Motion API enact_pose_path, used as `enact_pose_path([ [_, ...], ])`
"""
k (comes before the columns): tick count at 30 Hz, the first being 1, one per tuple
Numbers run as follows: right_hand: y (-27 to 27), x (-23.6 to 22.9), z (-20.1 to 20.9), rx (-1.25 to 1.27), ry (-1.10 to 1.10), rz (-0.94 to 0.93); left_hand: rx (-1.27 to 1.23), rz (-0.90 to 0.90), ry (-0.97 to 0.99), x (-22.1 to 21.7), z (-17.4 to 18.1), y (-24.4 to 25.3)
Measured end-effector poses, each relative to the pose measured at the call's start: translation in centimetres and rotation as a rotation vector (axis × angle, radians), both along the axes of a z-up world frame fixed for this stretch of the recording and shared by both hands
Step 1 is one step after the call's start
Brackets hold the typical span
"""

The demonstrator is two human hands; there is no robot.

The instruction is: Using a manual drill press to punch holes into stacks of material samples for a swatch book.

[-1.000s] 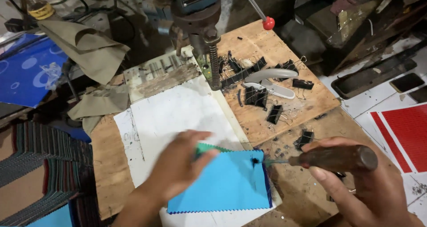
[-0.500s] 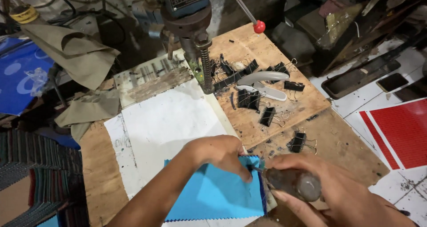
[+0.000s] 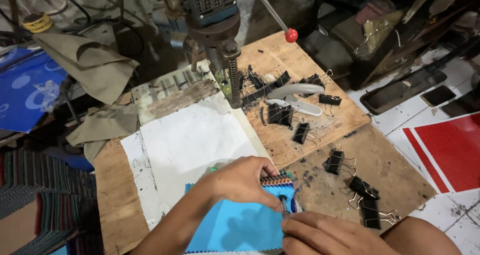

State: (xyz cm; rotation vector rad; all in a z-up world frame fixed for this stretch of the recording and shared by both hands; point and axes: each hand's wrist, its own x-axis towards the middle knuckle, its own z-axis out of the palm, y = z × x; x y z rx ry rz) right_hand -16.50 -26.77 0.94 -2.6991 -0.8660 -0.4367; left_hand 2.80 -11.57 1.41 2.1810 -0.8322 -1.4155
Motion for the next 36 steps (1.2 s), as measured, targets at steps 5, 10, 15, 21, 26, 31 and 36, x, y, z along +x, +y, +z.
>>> enact_pose_path([
  [5, 0.3, -0.2, 0.2, 0.031, -0.054, -0.037, -0.008, 0.031, -0.024, -0.2, -0.8, 0.2],
  [10, -9.0, -2.4, -12.2, 0.166, 0.870, 0.292, 0.005, 0.094, -0.033, 0.3, -1.3, 0.6],
  [15, -8.4, -5.5, -2.4, 0.245, 0.373, -0.480, -0.042, 0.070, -0.008, 0.7, -1.7, 0.9],
  [21, -7.5, 0.8, -5.9, -0.001, -0.070, -0.172, -0.335, 0.085, 0.035, 0.4, -2.7, 2.6],
  [26, -6.7, 1.8, -9.2, 0.025, 0.185, -0.201, -0.331, 0.078, -0.021, -0.4, -0.9, 3.3],
  [31, -4.4, 3.8, -6.5, 0.438, 0.914, -0.487, -0.214, 0.105, -0.092, -0.8, -0.5, 3.0],
  [36, -2.8, 5.4, -4.6, 0.836, 1.195, -0.668, -0.434, 0.042, -0.115, -0.1, -3.0, 3.2],
])
